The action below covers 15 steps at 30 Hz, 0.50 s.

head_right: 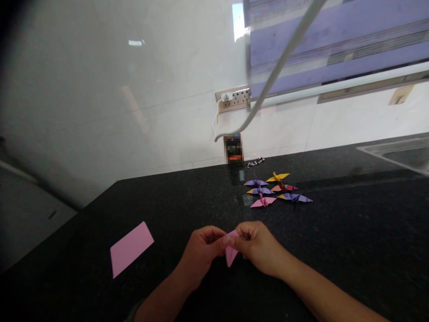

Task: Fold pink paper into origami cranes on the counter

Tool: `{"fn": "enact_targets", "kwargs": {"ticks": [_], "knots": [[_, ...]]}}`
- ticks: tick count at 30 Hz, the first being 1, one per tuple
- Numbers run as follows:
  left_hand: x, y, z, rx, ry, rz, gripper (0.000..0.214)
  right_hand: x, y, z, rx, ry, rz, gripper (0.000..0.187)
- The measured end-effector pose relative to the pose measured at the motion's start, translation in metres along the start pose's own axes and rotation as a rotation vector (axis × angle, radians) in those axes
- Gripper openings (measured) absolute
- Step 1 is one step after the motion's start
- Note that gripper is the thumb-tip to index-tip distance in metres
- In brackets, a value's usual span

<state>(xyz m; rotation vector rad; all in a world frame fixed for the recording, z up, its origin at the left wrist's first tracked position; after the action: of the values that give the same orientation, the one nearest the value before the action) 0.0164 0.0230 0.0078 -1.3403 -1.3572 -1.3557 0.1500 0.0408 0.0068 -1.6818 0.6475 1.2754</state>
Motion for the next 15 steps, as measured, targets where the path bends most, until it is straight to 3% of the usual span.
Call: {"fn": "enact_targets", "kwargs": {"ticks": [5,9,15], "knots": [[0.0022,-0.0058,0.0013,0.084,0.049,-0.018,0.019,-0.0032,0.0028,-0.0002,-0.041,0.014,0.117,0.027],[0.0026,-0.0079,0.0022,0.126,0.07,-0.094,0.019,-0.0026,0.0018,0.0014,0.037,0.02,0.179,0.026],[0.0034,-0.0024,0.0013,0.065,0.006,-0.22,0.017,0.0,-0.0015,0.0012,0.093,0.003,0.121,0.022]]}}
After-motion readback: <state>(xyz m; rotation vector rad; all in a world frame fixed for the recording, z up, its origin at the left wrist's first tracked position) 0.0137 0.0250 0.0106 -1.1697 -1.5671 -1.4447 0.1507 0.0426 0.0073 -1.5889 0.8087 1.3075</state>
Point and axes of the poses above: each hand's wrist, its own z-axis towards the middle knuckle, its own y-axis out of the palm, x = y × z, the point moved 3 cm from there along z, towards the middle knuckle, and after that the axes turned 9 degrees about -z, right-handed, at the moved point
